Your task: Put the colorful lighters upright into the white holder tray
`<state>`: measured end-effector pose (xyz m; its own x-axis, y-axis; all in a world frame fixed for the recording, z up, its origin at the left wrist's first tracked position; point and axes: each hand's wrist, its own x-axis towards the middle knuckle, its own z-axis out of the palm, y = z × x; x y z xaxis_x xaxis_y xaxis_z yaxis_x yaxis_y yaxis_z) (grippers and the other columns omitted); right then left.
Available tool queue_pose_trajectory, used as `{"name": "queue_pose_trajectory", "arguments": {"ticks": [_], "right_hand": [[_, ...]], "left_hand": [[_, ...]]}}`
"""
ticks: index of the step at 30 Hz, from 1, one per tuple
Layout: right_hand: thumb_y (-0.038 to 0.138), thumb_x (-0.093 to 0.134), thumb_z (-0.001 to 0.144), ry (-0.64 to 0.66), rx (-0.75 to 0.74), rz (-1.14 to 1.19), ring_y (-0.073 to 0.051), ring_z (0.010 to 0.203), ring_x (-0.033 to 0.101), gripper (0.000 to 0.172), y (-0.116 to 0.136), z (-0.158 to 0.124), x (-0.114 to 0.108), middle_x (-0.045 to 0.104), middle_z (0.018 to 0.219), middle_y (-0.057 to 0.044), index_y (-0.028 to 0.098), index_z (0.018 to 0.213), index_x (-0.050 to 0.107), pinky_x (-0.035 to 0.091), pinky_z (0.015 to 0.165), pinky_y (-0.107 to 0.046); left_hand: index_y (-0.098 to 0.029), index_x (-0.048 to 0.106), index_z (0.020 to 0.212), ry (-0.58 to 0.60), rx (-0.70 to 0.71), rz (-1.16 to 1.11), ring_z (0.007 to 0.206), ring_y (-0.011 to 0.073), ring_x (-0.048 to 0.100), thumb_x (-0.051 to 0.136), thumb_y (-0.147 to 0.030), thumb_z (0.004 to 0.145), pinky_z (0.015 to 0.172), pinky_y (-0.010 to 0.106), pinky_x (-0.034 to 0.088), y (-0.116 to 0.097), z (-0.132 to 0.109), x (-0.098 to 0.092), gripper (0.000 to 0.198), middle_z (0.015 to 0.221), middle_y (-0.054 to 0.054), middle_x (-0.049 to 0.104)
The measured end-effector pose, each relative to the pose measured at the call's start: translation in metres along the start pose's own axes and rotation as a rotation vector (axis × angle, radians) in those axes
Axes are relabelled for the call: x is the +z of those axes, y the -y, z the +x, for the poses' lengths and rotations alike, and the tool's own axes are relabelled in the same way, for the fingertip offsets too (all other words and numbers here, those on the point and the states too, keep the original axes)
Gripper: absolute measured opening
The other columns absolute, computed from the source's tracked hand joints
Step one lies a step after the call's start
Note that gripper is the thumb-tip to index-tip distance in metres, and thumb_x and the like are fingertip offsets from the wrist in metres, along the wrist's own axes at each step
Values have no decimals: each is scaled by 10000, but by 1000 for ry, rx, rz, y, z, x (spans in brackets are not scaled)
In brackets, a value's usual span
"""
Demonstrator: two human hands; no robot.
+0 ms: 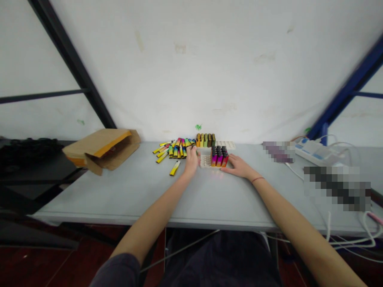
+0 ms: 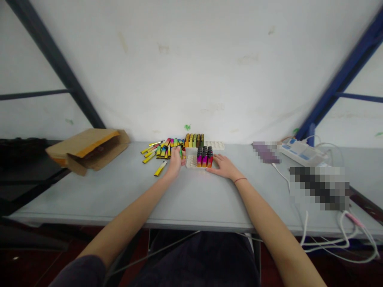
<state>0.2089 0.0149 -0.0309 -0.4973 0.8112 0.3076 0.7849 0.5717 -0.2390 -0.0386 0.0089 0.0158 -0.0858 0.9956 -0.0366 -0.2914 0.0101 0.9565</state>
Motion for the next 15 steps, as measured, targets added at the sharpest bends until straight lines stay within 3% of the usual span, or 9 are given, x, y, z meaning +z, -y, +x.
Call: {"name": "queue_pose_trajectory", "arguments": {"ticks": [4,7,15], "right_hand": [[730,493,908,20,24,-15,-373,1224,597,704,5,0,-3,640,1319,-200,152,1289,615,463,1064,-536],[724,512,903,15,39,-28,-382,1218,599,704,6,0,-3,642,1318,-206,147,1293,617,461,1063,-535],[743,503,891,-6,24,12,-388,1280,561,741,0,0,3,613,1383,-185,172,1357,586,439,1088,-561]], "left_hand": [[-202,554,1032,-42,335,305,763,124,622,548,-278,935,744,246,505,0,28,-1,124,911,15,622],[-168,618,1059,9,493,481,1013,181,641,600,-216,898,962,298,477,4,42,-1,169,1082,82,673],[-158,680,1165,92,594,874,1003,229,669,590,-204,913,1006,391,475,20,42,-3,271,1152,116,708]]}}
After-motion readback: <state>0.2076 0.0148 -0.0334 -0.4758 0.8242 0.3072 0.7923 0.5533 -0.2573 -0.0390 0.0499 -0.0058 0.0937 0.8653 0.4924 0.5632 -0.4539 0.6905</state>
